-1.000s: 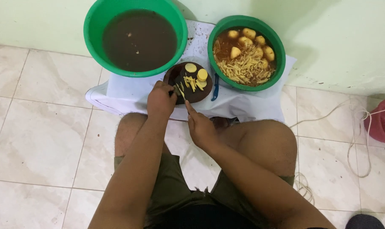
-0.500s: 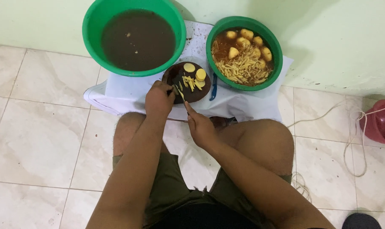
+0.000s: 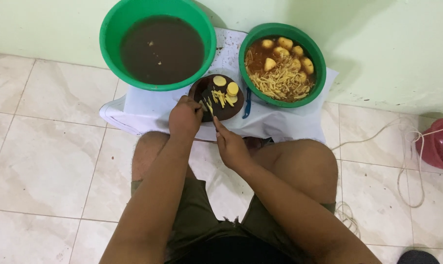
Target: Slicing yellow fruit into thin strips using a knife and placing them on a small plate.
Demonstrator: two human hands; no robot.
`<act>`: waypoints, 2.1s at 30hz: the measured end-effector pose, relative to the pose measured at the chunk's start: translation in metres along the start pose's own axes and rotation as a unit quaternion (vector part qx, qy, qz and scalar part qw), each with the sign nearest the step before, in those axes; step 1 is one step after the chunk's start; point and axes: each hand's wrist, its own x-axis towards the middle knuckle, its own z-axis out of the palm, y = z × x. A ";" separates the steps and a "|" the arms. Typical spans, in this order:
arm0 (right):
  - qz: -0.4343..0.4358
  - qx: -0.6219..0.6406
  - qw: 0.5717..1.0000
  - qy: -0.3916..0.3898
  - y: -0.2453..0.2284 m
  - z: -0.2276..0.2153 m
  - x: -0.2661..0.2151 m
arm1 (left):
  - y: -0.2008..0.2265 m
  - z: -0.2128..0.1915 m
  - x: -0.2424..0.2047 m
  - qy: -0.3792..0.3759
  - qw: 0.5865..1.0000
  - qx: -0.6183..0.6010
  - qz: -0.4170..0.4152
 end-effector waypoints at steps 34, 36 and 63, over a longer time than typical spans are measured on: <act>-0.042 -0.008 0.999 -0.004 -0.002 -0.001 0.013 | -0.011 0.011 -0.002 0.031 0.999 0.022 0.036; -0.039 0.054 0.998 0.015 -0.005 -0.001 0.019 | -0.005 0.007 -0.005 0.038 0.995 0.069 0.058; 0.021 0.075 0.996 0.051 0.016 -0.067 0.031 | 0.018 0.024 -0.019 0.035 0.960 0.206 0.188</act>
